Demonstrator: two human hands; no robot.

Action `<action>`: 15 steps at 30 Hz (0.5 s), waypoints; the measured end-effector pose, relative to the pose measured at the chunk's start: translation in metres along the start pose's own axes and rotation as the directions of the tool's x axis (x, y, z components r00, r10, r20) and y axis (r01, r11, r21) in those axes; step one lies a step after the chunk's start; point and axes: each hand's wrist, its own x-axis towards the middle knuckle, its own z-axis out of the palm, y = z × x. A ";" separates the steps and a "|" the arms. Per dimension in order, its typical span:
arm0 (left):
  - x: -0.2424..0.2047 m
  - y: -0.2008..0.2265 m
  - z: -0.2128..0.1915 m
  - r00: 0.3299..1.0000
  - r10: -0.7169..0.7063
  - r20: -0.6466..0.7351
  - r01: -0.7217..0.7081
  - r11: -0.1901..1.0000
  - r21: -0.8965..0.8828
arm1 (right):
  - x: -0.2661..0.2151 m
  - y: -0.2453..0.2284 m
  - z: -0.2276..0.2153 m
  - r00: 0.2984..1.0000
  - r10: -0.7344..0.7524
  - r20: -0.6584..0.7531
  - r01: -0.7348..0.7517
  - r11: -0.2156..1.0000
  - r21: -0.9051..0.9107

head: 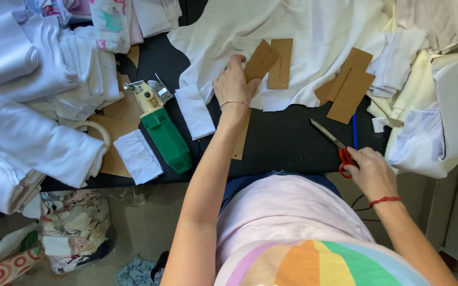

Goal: The person uses a cardboard template and a blue pen to mark a white fabric laid on a table. They then use red-handled scissors to cut the marked fabric into rectangular pieces, stacking the cut pieces on the table.

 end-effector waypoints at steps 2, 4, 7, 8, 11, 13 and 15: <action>-0.005 -0.002 -0.014 0.996 0.006 0.087 0.001 0.996 -0.089 | 0.021 -0.012 -0.023 0.998 0.048 0.044 -0.055 0.986 0.157; -0.016 -0.007 -0.028 1.000 -0.009 -0.027 -0.003 0.900 -0.435 | 0.046 -0.026 -0.051 0.988 0.080 -0.130 -0.030 0.937 0.348; -0.027 -0.027 -0.054 0.967 -0.203 -0.153 0.079 0.812 -0.578 | 0.097 -0.047 -0.073 0.956 0.272 -0.113 -0.169 0.821 0.546; -0.030 -0.036 -0.065 0.967 -0.208 -0.149 0.088 0.816 -0.571 | 0.106 -0.054 -0.072 0.958 0.269 -0.102 -0.171 0.818 0.550; -0.025 -0.052 -0.095 0.908 -0.299 -0.295 0.028 0.744 -0.668 | 0.133 -0.059 -0.062 0.888 0.461 -0.001 -0.397 0.766 0.505; -0.025 -0.061 -0.115 0.875 -0.343 -0.343 0.072 0.791 -0.607 | 0.140 -0.053 -0.036 0.914 0.358 -0.191 -0.181 0.781 0.598; -0.021 -0.074 -0.118 0.861 -0.355 -0.364 0.084 0.806 -0.586 | 0.143 -0.043 -0.019 0.901 0.393 -0.184 -0.198 0.750 0.631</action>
